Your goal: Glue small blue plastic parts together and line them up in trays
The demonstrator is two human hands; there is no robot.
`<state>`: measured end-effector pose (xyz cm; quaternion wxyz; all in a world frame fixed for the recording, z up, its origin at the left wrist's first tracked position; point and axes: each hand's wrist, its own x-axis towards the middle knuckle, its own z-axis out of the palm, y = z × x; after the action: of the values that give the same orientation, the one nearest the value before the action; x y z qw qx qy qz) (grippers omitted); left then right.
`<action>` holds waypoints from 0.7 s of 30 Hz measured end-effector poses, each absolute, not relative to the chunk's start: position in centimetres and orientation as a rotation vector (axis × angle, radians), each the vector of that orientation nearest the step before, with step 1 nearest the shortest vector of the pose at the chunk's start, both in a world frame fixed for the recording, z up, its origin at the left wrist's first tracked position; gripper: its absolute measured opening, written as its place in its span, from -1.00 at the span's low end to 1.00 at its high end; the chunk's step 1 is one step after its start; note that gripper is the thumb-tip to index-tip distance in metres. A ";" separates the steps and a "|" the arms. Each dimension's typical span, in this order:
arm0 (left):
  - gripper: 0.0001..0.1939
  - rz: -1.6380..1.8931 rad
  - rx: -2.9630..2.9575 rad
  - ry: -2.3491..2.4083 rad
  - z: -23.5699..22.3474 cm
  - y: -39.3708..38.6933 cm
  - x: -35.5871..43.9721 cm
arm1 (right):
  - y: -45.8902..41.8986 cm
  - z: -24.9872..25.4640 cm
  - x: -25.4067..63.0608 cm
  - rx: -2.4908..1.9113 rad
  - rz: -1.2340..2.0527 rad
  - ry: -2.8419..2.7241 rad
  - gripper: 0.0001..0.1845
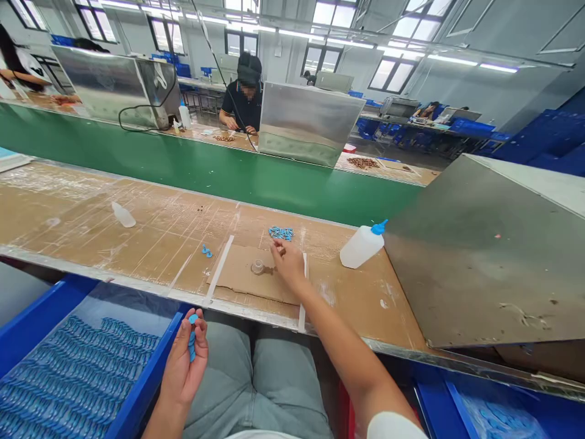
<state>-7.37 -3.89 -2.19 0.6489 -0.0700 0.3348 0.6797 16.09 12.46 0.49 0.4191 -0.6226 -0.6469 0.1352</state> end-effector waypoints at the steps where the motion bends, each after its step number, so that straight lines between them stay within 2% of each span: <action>1: -0.68 1.541 -0.161 0.769 -2.2 -3.8 -7.3 | 14.7 0.5 16.6 -1.597 0.280 -1.703 -0.71; 6: -0.61 1.526 -0.161 0.802 -2.4 -3.6 -7.1 | 22.1 0.1 16.8 -1.820 0.263 -1.951 -0.75; 13: -0.64 1.506 -0.131 0.846 -2.4 -3.3 -7.6 | 25.6 -0.4 17.5 -1.807 0.475 -2.126 -0.93; 21: -0.60 1.483 -0.113 0.901 -1.6 -3.1 -7.6 | 25.9 0.1 18.1 -1.631 0.727 -2.142 -0.77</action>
<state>-7.57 -3.11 -1.62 0.6454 -0.0495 0.3957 0.6515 18.09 25.92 0.11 0.1753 -0.5757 -0.7563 0.2566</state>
